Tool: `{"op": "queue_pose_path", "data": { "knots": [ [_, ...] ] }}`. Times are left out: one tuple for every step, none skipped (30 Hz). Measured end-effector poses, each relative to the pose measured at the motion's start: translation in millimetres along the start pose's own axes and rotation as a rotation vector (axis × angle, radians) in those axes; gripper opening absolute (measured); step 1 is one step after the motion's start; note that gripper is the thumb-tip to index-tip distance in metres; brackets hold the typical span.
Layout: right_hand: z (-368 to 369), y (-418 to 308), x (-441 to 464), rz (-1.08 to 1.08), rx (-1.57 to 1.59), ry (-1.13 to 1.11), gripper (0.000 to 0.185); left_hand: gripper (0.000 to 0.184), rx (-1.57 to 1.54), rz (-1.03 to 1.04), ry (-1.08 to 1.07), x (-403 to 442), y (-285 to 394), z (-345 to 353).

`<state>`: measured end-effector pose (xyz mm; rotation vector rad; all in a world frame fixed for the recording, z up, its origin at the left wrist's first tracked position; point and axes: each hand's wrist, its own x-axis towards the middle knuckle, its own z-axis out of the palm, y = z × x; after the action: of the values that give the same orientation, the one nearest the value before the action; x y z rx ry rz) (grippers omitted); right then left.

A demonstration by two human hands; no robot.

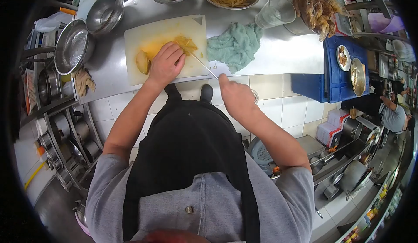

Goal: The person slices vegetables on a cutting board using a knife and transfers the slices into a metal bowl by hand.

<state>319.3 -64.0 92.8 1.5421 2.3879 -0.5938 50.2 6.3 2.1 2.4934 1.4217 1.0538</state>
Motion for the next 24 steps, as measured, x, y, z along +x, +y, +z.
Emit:
{"op": "queue_pose_path", "data": {
  "knots": [
    [-1,-2,9,-0.037,0.016,0.025,0.027,0.015,0.001,0.006,0.013,1,0,0],
    [-2,-5,18,-0.036,0.018,0.026,0.027,0.015,-0.002,0.013,0.024,1,0,0],
    [-2,-7,28,-0.049,0.059,0.040,0.024,0.015,-0.002,0.014,0.023,1,0,1],
    [-2,-9,38,-0.063,0.100,0.054,0.022,0.015,-0.010,0.009,0.028,1,-1,2],
    [-1,-13,47,-0.062,0.102,0.053,0.022,0.015,-0.019,0.003,0.031,0,0,2],
    [-2,-17,58,-0.071,0.099,0.071,0.021,0.015,-0.019,0.004,0.032,1,-1,2],
    [-2,-20,67,-0.079,0.095,0.088,0.020,0.015,-0.016,0.000,0.031,1,-2,2],
    [-2,-22,73,-0.076,0.095,0.086,0.020,0.015,-0.017,-0.005,0.028,0,-1,3],
    [-2,-24,77,-0.090,0.063,0.096,0.020,0.015,-0.021,-0.003,0.029,1,1,3],
    [-2,-24,79,-0.105,0.033,0.107,0.021,0.015,-0.022,-0.002,0.032,2,1,3],
    [1,-21,73,-0.104,0.035,0.108,0.021,0.015,-0.021,-0.002,0.034,2,1,1],
    [6,-14,58,-0.090,0.072,0.101,0.022,0.015,-0.020,-0.001,0.033,1,1,0],
    [9,-7,42,-0.077,0.108,0.095,0.022,0.015,-0.024,-0.003,0.018,2,1,0],
    [11,0,24,-0.053,0.093,0.048,0.023,0.015,-0.030,-0.008,0.005,1,1,0],
    [11,5,6,-0.032,0.075,-0.001,0.024,0.015,-0.030,-0.014,0.010,1,3,-1],
    [9,9,-8,-0.037,0.069,-0.001,0.024,0.015,-0.022,-0.004,-0.001,1,4,-4],
    [7,11,-19,-0.013,0.020,-0.049,0.024,0.016,-0.012,0.009,-0.011,2,4,-6],
    [4,12,-24,0.015,-0.026,-0.097,0.026,0.016,-0.009,0.010,-0.009,2,4,-7],
    [-3,11,-26,0.007,-0.021,-0.078,0.026,0.017,-0.029,-0.006,-0.001,1,6,-8],
    [-3,10,-22,0.007,-0.021,-0.077,0.026,0.019,-0.049,-0.022,0.007,0,6,-7],
    [-2,6,-15,0.015,-0.016,-0.036,0.027,0.019,-0.051,-0.023,0.004,-3,6,-6],
    [-1,3,-7,0.020,-0.012,0.005,0.028,0.019,-0.038,-0.020,-0.011,-5,4,-5],
    [0,1,3,0.017,-0.012,0.010,0.028,0.018,-0.020,-0.014,-0.025,-6,0,-4],
    [3,-2,13,-0.016,0.008,0.038,0.029,0.018,-0.017,-0.012,-0.027,-7,-1,-3]
  ]
}}
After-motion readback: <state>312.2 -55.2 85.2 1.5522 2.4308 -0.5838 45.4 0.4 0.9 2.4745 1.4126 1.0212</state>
